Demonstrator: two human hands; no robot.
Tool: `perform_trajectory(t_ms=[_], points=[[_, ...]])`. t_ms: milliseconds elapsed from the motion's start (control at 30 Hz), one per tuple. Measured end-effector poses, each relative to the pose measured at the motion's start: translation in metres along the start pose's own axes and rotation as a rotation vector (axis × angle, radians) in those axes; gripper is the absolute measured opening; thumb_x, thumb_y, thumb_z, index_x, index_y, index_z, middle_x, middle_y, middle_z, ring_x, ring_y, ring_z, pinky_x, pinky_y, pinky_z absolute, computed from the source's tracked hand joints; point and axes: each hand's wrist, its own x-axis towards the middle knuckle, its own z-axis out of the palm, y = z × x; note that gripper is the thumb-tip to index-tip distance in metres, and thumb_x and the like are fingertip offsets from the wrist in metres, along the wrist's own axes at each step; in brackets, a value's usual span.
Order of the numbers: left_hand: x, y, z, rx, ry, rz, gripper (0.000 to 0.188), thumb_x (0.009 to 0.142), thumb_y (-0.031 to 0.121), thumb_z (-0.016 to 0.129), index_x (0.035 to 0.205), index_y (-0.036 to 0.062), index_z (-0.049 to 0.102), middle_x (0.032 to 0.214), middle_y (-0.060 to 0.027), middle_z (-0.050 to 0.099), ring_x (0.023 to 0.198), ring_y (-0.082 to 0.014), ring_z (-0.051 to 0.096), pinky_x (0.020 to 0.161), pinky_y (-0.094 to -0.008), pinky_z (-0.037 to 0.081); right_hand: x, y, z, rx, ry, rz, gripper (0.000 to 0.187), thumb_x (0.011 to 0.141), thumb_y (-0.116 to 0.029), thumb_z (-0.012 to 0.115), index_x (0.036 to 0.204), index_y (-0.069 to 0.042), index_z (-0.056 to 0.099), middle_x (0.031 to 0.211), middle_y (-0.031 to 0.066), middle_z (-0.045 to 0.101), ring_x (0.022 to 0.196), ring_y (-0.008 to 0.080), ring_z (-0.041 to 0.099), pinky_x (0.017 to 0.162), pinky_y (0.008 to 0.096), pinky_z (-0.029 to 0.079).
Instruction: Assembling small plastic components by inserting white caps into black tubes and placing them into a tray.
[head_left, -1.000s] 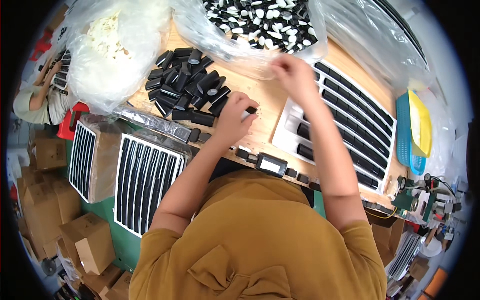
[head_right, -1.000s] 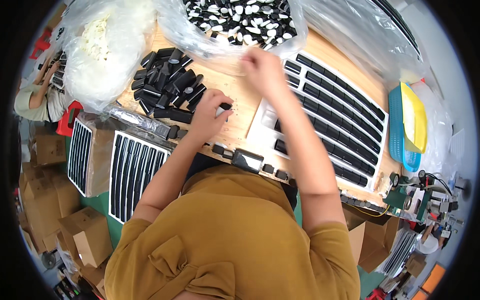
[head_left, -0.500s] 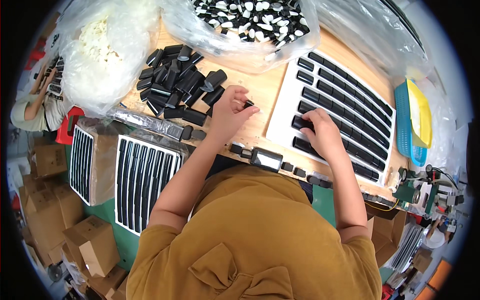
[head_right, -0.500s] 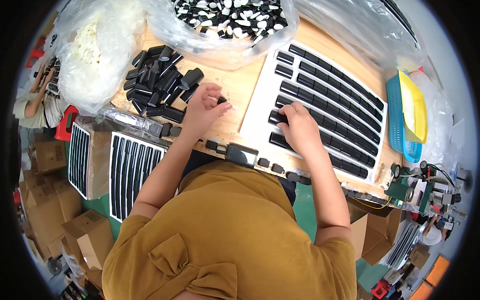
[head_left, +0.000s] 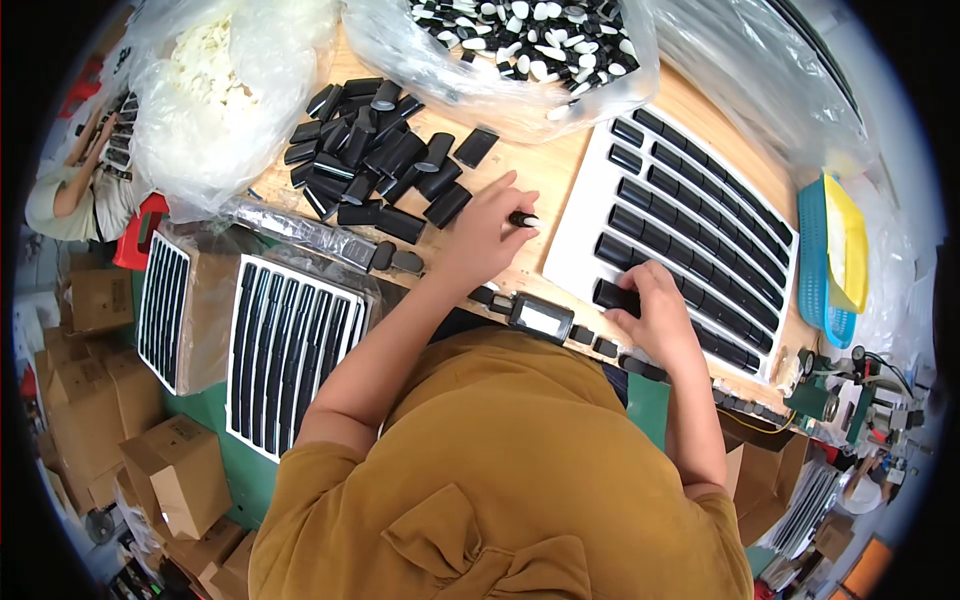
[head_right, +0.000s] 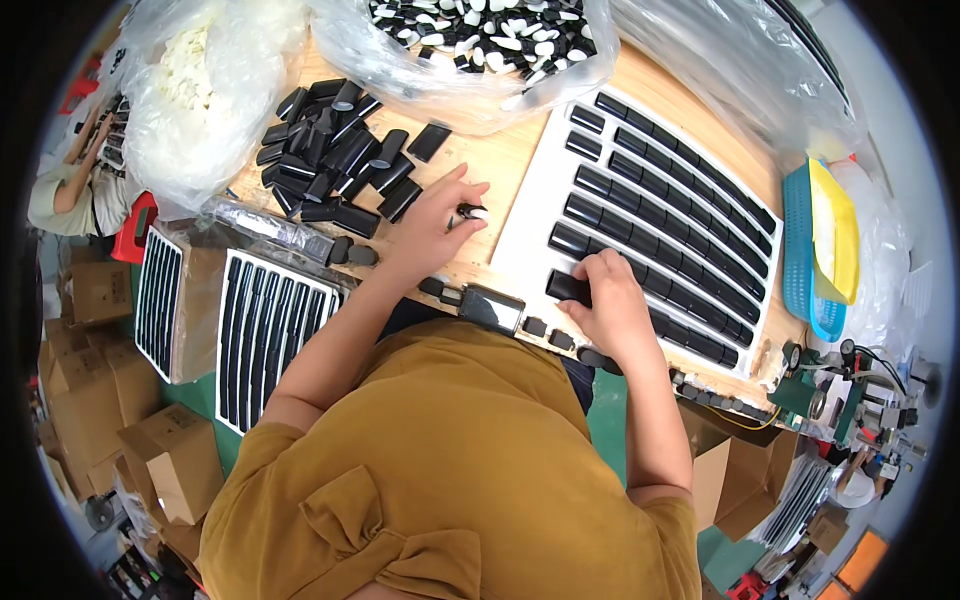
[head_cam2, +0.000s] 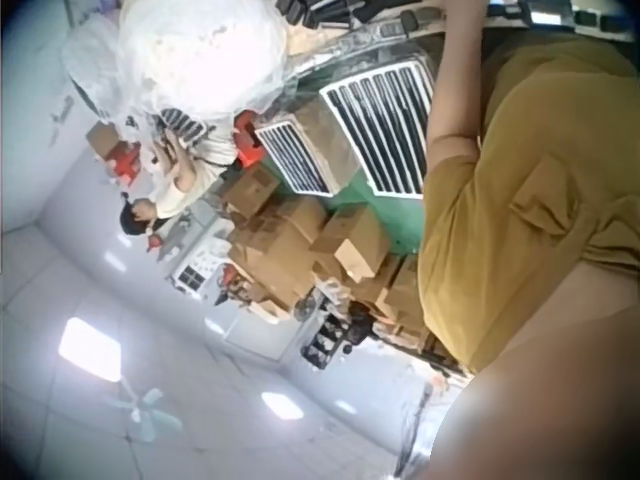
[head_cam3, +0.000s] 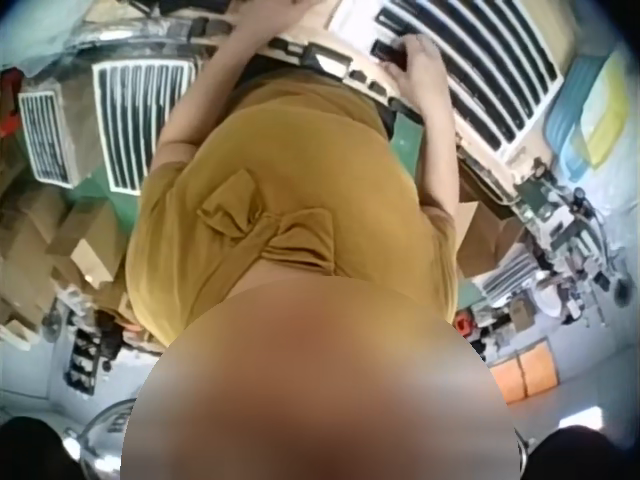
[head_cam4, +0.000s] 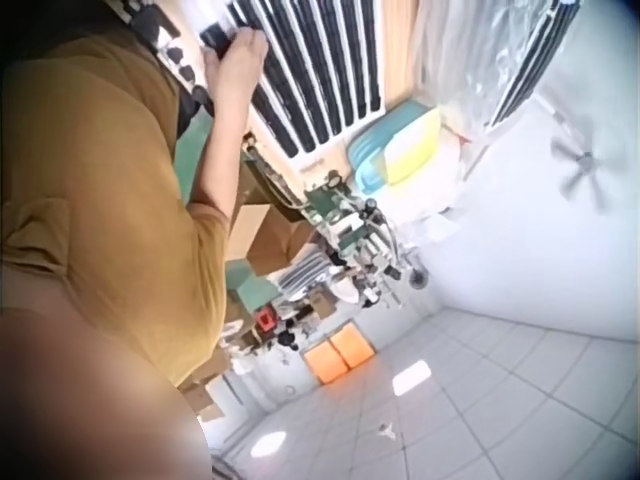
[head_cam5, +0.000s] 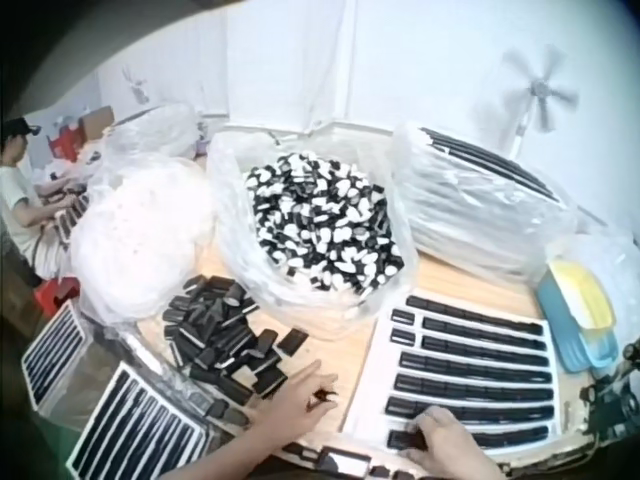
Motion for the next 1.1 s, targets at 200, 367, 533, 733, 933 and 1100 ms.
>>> perform_trajectory(t_ms=[200, 367, 533, 733, 933, 1100], points=[[-0.002, -0.009, 0.006, 0.221, 0.046, 0.22, 0.028, 0.074, 0.009, 0.082, 0.097, 0.007, 0.065, 0.123, -0.009, 0.063, 0.134, -0.0327, 0.047, 0.106, -0.0406, 0.041, 0.013, -0.007, -0.009, 0.321, -0.093, 0.249, 0.034, 0.077, -0.003, 0.082, 0.101, -0.001, 0.056, 0.087, 0.0093, 0.061, 0.074, 0.0152, 0.057, 0.067, 0.0291, 0.048], [0.0, -0.01, 0.004, 0.199, 0.084, 0.199, 0.029, 0.073, 0.009, 0.082, 0.096, 0.0067, 0.066, 0.118, -0.0088, 0.061, 0.129, -0.0329, 0.049, 0.104, -0.0411, 0.042, 0.065, -0.025, -0.007, 0.369, 0.094, 0.005, 0.031, 0.082, -0.006, 0.08, 0.11, -0.004, 0.068, 0.093, 0.0038, 0.061, 0.077, 0.0103, 0.057, 0.063, 0.0226, 0.045], [-0.002, -0.011, 0.009, 0.171, 0.092, 0.225, 0.032, 0.069, 0.007, 0.084, 0.093, 0.0032, 0.063, 0.114, -0.0098, 0.059, 0.125, -0.0346, 0.05, 0.099, -0.0421, 0.045, 0.091, -0.048, 0.011, 0.428, 0.094, -0.162, 0.029, 0.081, -0.002, 0.078, 0.109, -0.004, 0.068, 0.092, 0.0053, 0.06, 0.08, 0.0159, 0.061, 0.064, 0.0263, 0.049], [-0.003, -0.008, 0.011, 0.218, 0.105, 0.238, 0.033, 0.069, 0.007, 0.083, 0.093, 0.0015, 0.062, 0.113, -0.0106, 0.059, 0.124, -0.0343, 0.051, 0.098, -0.0413, 0.045, 0.097, -0.057, 0.027, 0.192, 0.027, -0.268, 0.027, 0.079, -0.004, 0.077, 0.104, -0.003, 0.066, 0.094, 0.0139, 0.062, 0.078, 0.0301, 0.064, 0.068, 0.037, 0.053], [-0.005, -0.008, 0.007, 0.191, 0.081, 0.197, 0.031, 0.07, 0.006, 0.081, 0.094, 0.0005, 0.062, 0.114, -0.0116, 0.059, 0.125, -0.0349, 0.05, 0.1, -0.0421, 0.043, 0.101, -0.052, 0.042, 0.129, -0.027, -0.27, 0.031, 0.081, -0.003, 0.073, 0.11, -0.006, 0.064, 0.094, 0.0147, 0.062, 0.082, 0.0359, 0.064, 0.072, 0.0419, 0.053], [0.003, -0.011, 0.008, 0.208, 0.035, 0.145, 0.034, 0.073, 0.004, 0.078, 0.104, 0.001, 0.063, 0.124, -0.0114, 0.059, 0.131, -0.0334, 0.047, 0.106, -0.0417, 0.041, 0.113, -0.06, 0.04, 0.028, -0.077, -0.222, 0.034, 0.079, -0.002, 0.073, 0.112, -0.006, 0.063, 0.093, 0.0152, 0.061, 0.085, 0.0371, 0.066, 0.073, 0.0442, 0.054]])
